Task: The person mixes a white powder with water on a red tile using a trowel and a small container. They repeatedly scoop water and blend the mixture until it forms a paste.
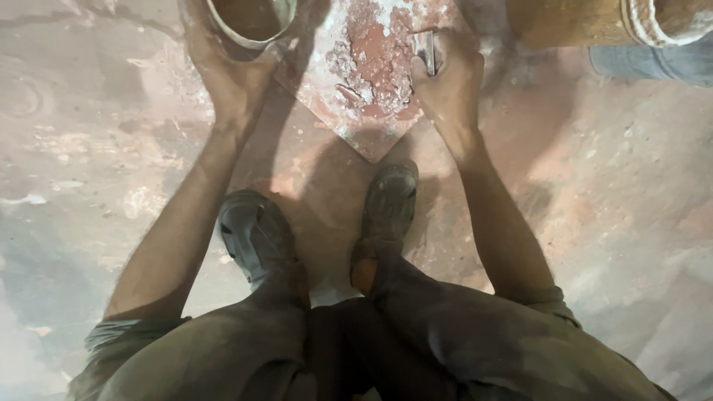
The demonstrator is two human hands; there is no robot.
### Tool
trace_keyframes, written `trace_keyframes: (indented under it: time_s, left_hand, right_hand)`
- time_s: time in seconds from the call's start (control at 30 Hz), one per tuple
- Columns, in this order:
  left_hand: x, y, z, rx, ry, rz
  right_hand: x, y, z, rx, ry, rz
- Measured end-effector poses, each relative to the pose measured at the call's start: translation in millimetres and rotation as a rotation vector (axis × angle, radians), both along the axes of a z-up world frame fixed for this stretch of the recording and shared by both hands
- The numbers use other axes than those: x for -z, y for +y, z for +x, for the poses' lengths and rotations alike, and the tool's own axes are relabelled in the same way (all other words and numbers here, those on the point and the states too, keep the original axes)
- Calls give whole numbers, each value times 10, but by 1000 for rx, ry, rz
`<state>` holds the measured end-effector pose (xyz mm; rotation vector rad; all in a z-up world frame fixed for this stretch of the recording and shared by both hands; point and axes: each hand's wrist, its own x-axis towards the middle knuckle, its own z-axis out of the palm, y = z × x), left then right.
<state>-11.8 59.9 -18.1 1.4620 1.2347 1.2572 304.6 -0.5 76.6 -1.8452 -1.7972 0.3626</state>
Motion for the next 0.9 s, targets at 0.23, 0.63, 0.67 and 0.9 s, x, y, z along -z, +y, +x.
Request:
trace_keyframes:
  time_s: [0.23,0.63,0.67,0.9]
  left_hand:
    - [173,48,-290,-88,-48,-23]
    - [334,146,-416,-209,-36,12]
    - [294,137,-397,-189,-82,19]
    - [-165,-307,51,-239,-386,-32]
  right_hand:
    - [-254,-423,253,356,519,-136]
    - [422,-793,-342,592,1145,-48]
    - [374,-683,-320,565,1094,-57]
    - [-19,-104,-265,267,581,-70]
